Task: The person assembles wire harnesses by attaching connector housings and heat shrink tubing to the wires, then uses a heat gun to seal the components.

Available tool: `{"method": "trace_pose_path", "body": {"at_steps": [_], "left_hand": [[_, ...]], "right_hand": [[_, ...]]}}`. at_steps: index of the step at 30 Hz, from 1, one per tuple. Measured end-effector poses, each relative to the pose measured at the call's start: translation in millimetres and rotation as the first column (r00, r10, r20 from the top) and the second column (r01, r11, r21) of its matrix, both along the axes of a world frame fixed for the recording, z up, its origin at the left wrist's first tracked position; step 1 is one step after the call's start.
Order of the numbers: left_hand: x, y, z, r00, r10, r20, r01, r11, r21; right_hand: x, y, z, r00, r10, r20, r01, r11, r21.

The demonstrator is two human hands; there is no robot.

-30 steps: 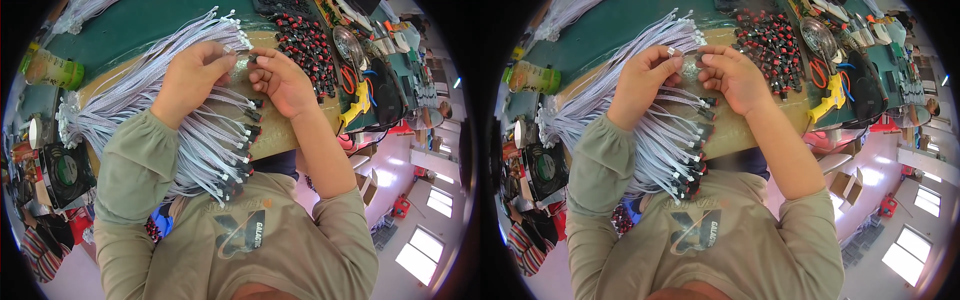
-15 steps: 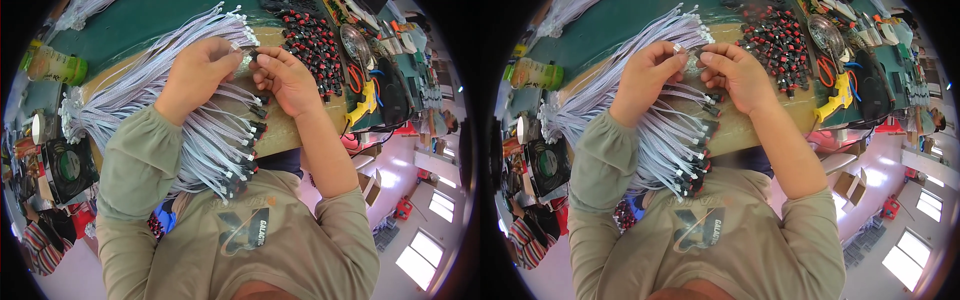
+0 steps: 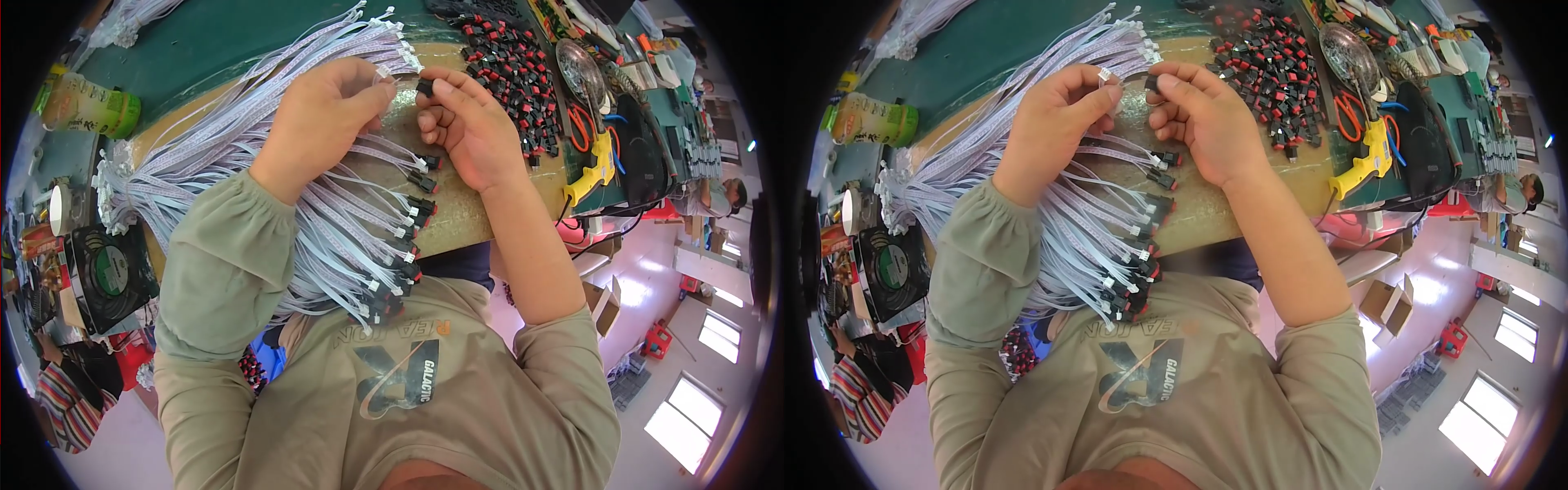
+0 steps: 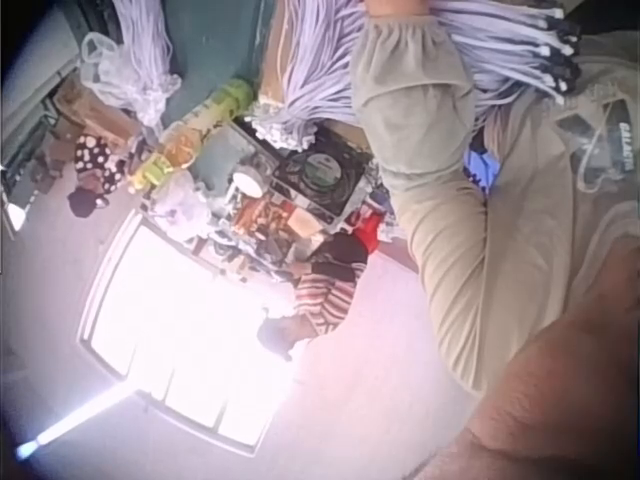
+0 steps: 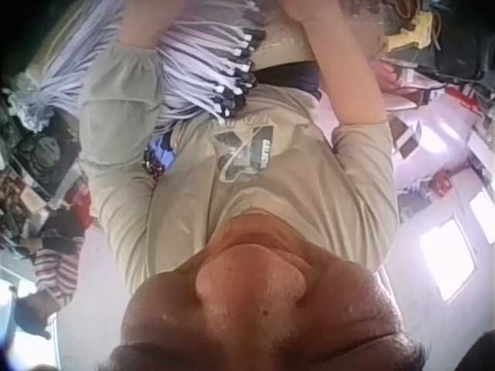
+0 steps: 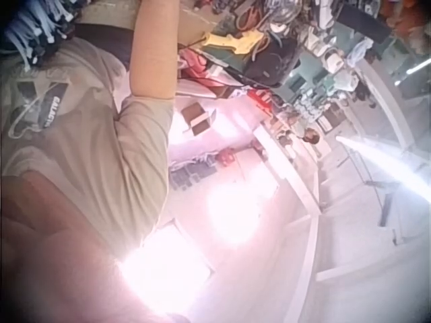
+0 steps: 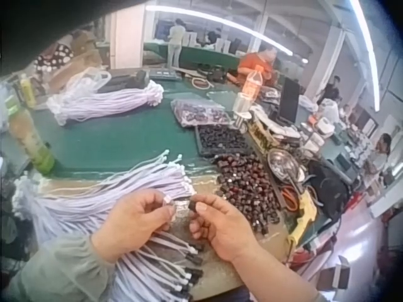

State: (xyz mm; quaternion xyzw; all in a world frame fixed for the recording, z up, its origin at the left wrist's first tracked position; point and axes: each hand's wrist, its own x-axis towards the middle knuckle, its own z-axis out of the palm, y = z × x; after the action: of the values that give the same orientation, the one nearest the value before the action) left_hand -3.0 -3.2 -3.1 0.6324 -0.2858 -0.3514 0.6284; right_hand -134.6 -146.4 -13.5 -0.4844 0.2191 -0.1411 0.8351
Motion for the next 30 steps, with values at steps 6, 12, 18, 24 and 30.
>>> {"method": "trace_pose_path", "body": {"at_steps": [6,12,18,24,30], "left_hand": [[1.6,-0.4,-6.7,0.996,0.006,0.093,-0.008,1.0,0.024],[2.8,-0.3,-3.2,0.998,-0.028,0.055,0.022,0.995,0.097],[1.6,0.0,-7.5,0.993,0.017,0.119,-0.02,0.999,0.024],[0.6,-0.9,-6.3,0.994,0.018,0.104,-0.019,1.0,0.011],[1.8,0.0,-6.6,0.995,0.01,0.097,-0.011,1.0,0.01]], "right_hand": [[1.0,1.9,3.9,0.999,0.01,-0.035,-0.01,1.0,-0.012],[1.9,3.5,4.3,0.999,-0.033,-0.033,0.033,0.999,-0.021],[3.8,5.8,5.1,0.998,-0.038,-0.047,0.039,0.999,0.019],[3.5,5.7,3.6,0.998,-0.043,-0.051,0.043,0.999,0.012],[5.5,6.5,2.8,0.998,-0.016,-0.057,0.017,1.0,0.007]]}}
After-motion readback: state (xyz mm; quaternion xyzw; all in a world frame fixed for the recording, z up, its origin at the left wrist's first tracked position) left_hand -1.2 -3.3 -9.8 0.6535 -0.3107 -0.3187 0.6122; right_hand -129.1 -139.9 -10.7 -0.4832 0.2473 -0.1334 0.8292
